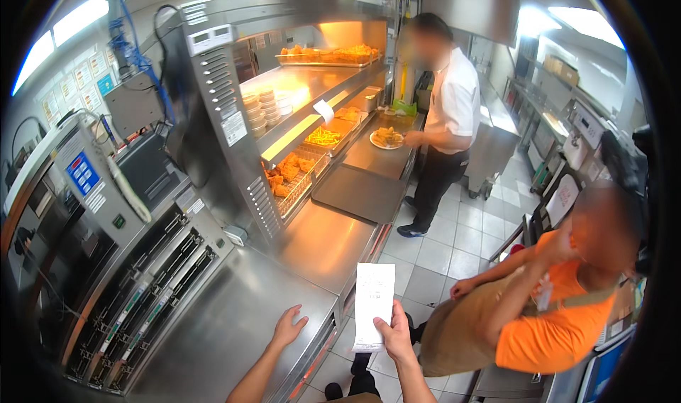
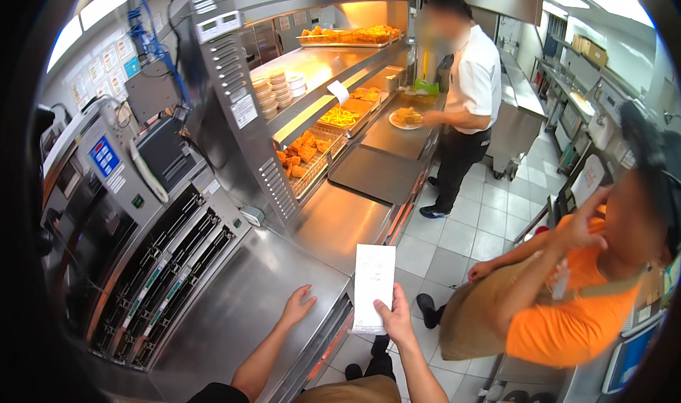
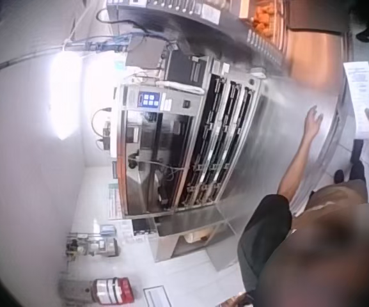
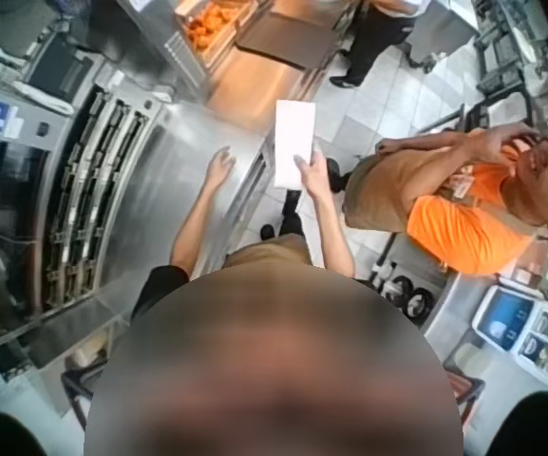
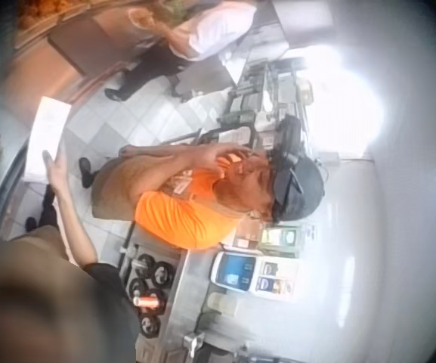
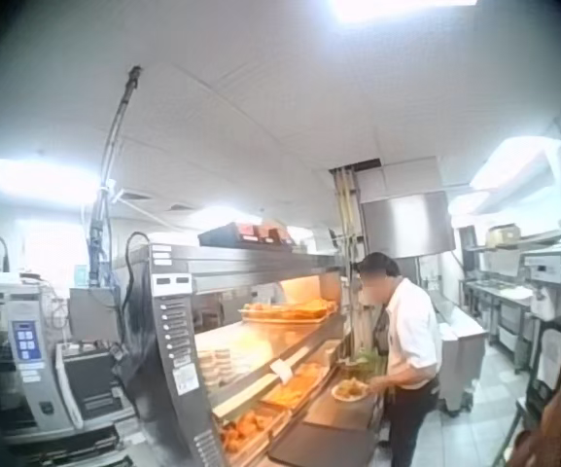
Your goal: The person assembles a takeout order in a fast-food kitchen. They place a receipt and napkin on a tray with a burger and fries, then fill a cup with ice and a beverage. They add sauce packets and utensils to a branded bag, place the bag on the counter, and hand it to a customer.
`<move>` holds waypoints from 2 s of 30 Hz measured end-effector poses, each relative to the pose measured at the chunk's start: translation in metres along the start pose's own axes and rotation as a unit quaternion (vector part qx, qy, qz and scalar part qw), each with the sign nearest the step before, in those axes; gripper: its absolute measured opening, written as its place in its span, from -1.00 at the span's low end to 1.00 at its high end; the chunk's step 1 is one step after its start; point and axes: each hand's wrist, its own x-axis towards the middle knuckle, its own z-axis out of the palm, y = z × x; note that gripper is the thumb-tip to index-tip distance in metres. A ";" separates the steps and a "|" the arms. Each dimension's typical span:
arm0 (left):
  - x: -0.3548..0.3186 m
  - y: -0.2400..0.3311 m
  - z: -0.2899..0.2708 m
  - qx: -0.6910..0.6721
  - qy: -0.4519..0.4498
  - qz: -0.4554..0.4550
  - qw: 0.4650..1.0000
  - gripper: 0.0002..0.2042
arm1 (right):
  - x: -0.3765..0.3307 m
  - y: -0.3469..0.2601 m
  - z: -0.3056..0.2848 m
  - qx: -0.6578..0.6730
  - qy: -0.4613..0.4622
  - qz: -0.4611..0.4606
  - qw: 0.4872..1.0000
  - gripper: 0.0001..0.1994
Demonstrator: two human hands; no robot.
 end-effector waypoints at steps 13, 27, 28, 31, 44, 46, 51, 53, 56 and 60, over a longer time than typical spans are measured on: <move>0.240 0.029 0.079 0.218 0.128 0.050 0.966 -0.41 | 0.227 0.019 -0.065 0.122 -0.029 0.046 0.991 -0.49; 0.261 0.043 0.125 0.326 0.154 -0.028 0.932 -0.27 | 0.315 0.010 -0.079 0.197 0.003 0.138 0.971 -0.56; 0.261 0.044 0.124 0.328 0.159 -0.023 0.931 -0.28 | 0.317 0.010 -0.076 0.211 0.002 0.139 0.968 -0.56; 0.262 0.045 0.124 0.329 0.174 -0.010 0.928 -0.30 | 0.319 0.008 -0.068 0.219 0.005 0.133 0.966 -0.54; 0.264 0.014 0.110 0.187 0.147 0.016 0.971 -0.48 | 0.263 -0.033 -0.057 -0.012 -0.021 0.035 0.999 -0.57; 0.262 0.013 0.082 0.035 0.092 -0.019 0.995 -0.57 | 0.261 -0.033 -0.056 -0.021 -0.045 0.024 0.998 -0.57; 0.165 0.006 0.030 -0.245 0.136 -0.022 0.960 -0.66 | 0.253 -0.024 -0.029 0.012 -0.106 0.019 0.994 -0.58; 0.100 -0.001 0.029 -0.279 0.163 0.021 0.946 -0.78 | 0.237 -0.021 -0.004 0.029 -0.134 0.007 0.990 -0.58; -0.020 -0.008 0.068 -0.325 0.201 -0.014 0.924 -0.94 | 0.193 -0.020 0.047 0.006 -0.180 -0.002 0.984 -0.55; -0.191 -0.025 0.119 -0.290 0.173 -0.088 0.937 -0.96 | 0.094 -0.010 0.135 -0.004 -0.309 0.018 0.951 -0.53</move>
